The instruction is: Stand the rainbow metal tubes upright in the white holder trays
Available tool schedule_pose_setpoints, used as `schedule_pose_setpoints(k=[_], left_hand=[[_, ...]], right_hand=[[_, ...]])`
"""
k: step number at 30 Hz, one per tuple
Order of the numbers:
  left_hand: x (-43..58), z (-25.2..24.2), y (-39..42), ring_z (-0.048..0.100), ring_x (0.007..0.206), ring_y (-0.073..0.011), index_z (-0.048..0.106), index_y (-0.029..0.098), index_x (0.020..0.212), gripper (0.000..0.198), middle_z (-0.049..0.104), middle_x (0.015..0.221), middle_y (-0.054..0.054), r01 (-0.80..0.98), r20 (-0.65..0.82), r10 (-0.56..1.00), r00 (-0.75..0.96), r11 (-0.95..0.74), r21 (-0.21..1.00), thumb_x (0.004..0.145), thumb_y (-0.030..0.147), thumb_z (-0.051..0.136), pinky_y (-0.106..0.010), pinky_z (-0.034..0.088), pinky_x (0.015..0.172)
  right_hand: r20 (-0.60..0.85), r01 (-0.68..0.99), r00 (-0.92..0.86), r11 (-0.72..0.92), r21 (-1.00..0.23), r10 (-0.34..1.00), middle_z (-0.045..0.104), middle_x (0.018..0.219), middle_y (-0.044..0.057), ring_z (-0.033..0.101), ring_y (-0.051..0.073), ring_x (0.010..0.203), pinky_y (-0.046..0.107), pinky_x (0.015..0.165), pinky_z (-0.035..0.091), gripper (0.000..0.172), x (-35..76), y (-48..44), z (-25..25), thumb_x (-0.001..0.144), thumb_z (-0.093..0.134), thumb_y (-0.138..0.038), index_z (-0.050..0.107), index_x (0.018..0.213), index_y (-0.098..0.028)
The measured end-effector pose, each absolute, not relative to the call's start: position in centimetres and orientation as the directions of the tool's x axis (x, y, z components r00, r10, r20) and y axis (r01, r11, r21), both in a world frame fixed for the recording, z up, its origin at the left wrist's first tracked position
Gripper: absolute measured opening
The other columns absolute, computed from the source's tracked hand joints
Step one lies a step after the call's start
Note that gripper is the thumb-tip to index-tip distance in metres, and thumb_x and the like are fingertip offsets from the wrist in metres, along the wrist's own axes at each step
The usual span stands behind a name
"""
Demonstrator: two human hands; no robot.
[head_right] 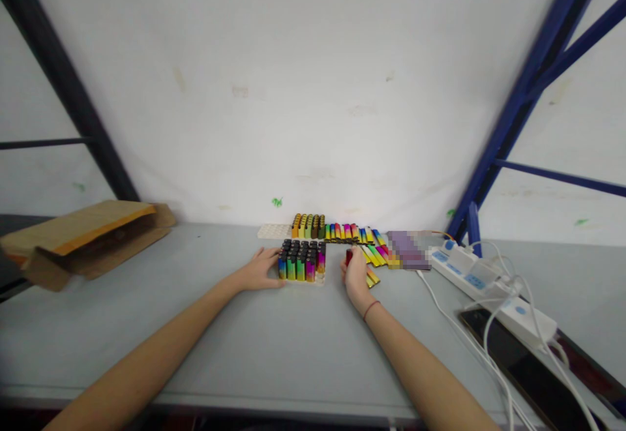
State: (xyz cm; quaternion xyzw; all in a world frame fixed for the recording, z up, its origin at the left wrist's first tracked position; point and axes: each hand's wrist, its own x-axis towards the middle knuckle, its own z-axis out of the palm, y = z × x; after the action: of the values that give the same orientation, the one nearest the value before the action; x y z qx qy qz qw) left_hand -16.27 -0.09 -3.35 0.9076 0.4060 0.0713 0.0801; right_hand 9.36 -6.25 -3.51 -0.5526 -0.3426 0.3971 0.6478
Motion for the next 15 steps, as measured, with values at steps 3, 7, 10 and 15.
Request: schedule_pose_setpoints(k=[3, 7, 10, 15], left_hand=[[-16.26, -3.30, -0.17, 0.035, 0.135, -0.0370, 0.043, 0.015, 0.139, 0.079, 0.039, 0.146, -0.017, 0.728, 0.066, 0.751, 0.657, -0.655, 0.203, 0.075, 0.058, 0.063, -0.059, 0.013, 0.113], [-16.26, -3.12, -0.27, 0.034, 0.136, -0.0361, 0.042, 0.015, 0.139, 0.079, 0.039, 0.147, -0.017, 0.733, 0.056, 0.754, 0.655, -0.651, 0.198, 0.075, 0.058, 0.062, -0.059, 0.012, 0.113], [-16.28, -3.07, -0.29, 0.033, 0.136, -0.0358, 0.041, 0.014, 0.140, 0.080, 0.038, 0.147, -0.017, 0.735, 0.051, 0.755, 0.653, -0.649, 0.198, 0.075, 0.058, 0.062, -0.059, 0.012, 0.113], [-16.34, -3.31, -0.13, 0.034, 0.136, -0.0356, 0.041, 0.016, 0.140, 0.079, 0.038, 0.147, -0.017, 0.733, 0.057, 0.753, 0.655, -0.653, 0.190, 0.076, 0.058, 0.063, -0.059, 0.013, 0.113]], right_hand=[[-0.092, -0.277, 0.441, 0.038, -0.960, 0.893, 0.028, 0.039, -0.009, 0.020, 0.009, 0.030, 0.022, 0.031, 0.015, 0.032, 9.15, -6.47, -3.11, 0.085, 0.033, -0.045, 0.033, 0.061, -0.025], [-0.108, -0.292, 0.426, 0.024, -0.956, 0.898, 0.028, 0.037, -0.009, 0.019, 0.008, 0.030, 0.022, 0.032, 0.012, 0.027, 9.08, -6.60, -2.96, 0.084, 0.035, -0.036, 0.034, 0.060, -0.024], [-0.132, -0.295, 0.440, 0.004, -0.955, 0.888, 0.026, 0.035, -0.008, 0.018, 0.008, 0.029, 0.022, 0.033, 0.011, 0.027, 9.21, -6.47, -3.04, 0.082, 0.033, -0.033, 0.033, 0.058, -0.024], [-0.126, -0.291, 0.460, 0.015, -0.956, 0.879, 0.028, 0.035, -0.007, 0.019, 0.009, 0.028, 0.024, 0.033, 0.012, 0.028, 9.53, -6.21, -3.47, 0.082, 0.030, -0.033, 0.033, 0.056, -0.024]])
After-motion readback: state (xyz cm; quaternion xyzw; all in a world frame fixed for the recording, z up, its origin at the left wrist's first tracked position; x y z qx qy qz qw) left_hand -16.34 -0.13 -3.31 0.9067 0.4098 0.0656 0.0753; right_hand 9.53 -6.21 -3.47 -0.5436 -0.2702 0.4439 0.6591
